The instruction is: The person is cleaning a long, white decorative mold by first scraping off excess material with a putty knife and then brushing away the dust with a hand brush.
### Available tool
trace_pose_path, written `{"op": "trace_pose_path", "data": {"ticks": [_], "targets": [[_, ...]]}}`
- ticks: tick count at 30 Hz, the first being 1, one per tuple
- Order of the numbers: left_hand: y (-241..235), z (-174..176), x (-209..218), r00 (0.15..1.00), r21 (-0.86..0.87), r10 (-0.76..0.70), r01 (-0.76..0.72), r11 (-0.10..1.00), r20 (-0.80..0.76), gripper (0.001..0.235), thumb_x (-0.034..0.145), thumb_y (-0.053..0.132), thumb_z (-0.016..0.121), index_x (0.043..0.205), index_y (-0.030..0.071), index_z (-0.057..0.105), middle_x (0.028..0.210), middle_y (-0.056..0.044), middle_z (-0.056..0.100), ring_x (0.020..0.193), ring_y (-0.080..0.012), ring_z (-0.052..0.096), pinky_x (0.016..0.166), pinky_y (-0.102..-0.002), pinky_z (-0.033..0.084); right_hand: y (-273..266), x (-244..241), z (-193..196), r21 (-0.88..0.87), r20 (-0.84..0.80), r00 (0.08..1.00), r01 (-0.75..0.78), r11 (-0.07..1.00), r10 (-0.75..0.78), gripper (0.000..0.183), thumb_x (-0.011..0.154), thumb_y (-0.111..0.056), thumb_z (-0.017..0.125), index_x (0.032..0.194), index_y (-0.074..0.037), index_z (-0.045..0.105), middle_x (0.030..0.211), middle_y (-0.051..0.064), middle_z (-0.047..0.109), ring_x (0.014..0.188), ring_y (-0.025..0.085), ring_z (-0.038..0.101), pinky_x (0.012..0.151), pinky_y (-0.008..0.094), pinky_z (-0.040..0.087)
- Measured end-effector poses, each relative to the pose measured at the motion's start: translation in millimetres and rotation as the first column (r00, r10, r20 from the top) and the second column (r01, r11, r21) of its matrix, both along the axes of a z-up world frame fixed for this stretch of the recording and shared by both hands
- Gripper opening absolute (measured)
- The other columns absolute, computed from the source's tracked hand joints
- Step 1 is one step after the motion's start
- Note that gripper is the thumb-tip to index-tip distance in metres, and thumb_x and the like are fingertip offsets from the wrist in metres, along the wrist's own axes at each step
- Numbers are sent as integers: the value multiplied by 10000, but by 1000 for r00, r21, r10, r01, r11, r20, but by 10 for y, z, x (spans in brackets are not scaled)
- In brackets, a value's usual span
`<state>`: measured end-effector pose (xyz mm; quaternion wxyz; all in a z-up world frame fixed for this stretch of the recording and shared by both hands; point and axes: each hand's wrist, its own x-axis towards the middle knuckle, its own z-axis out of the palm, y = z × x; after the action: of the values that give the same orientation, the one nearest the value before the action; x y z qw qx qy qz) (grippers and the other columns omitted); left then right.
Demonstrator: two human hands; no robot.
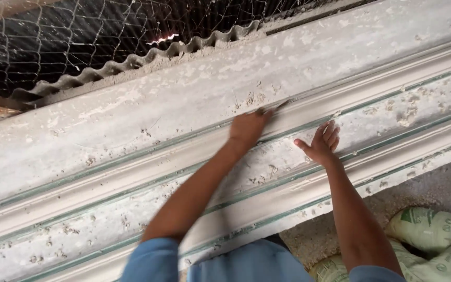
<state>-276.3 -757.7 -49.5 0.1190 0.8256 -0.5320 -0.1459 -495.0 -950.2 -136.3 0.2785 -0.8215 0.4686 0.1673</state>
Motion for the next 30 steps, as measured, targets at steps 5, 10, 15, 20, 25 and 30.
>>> {"op": "trace_pose_path", "data": {"ticks": [5,10,15,20,25,30], "targets": [[1877,884,608,986,287,-147,118,951,81,534,963,79,593,1438,312,517,1397,-108,609,947,-408,746,793,-556,640,18,1,-9,-1,-4,1000,2,1000,-2,1337,823,-821,550,1624,-54,-197,1677,207,-264,1524,477,-227,1255,577,-99],[3590,1078,1080,858,553,-362,113,825,365,675,898,118,642,1481,361,404,1549,68,482,930,-301,772,723,-430,706,46,46,16,7,9,1000,15,1000,-15,1314,839,-794,549,1618,-74,-226,1672,188,-289,1515,462,-261,1254,579,-115],[3247,1153,982,811,558,-426,152,816,402,688,909,78,585,1494,361,360,1540,80,480,900,-269,778,753,-398,697,46,59,59,26,-23,1000,12,1000,-12,1279,868,-751,548,1611,-57,-229,1663,194,-307,1513,463,-264,1246,605,-107],[1341,403,560,894,307,-358,273,912,270,619,884,25,593,1426,301,483,1464,21,569,715,-335,763,641,-507,661,0,72,-53,18,-30,1000,-5,1000,5,1293,868,-759,549,1604,-17,-211,1653,230,-312,1497,503,-271,1239,638,-89],[-1148,-479,-230,908,36,-351,353,935,227,402,865,-5,588,1163,244,692,1150,-21,726,603,-345,722,491,-541,581,-1,81,-13,54,-52,998,-18,998,21,1277,887,-767,534,1604,-10,-203,1657,254,-293,1494,520,-268,1225,651,-93],[-2673,-363,-815,943,-61,-243,263,963,229,335,864,53,595,1098,243,741,1050,-67,754,697,-314,754,494,-519,564,4,-59,-160,45,-2,999,-41,998,41,1104,940,-407,641,1629,15,-112,1672,268,-250,1504,523,-253,1207,662,-92]]}}
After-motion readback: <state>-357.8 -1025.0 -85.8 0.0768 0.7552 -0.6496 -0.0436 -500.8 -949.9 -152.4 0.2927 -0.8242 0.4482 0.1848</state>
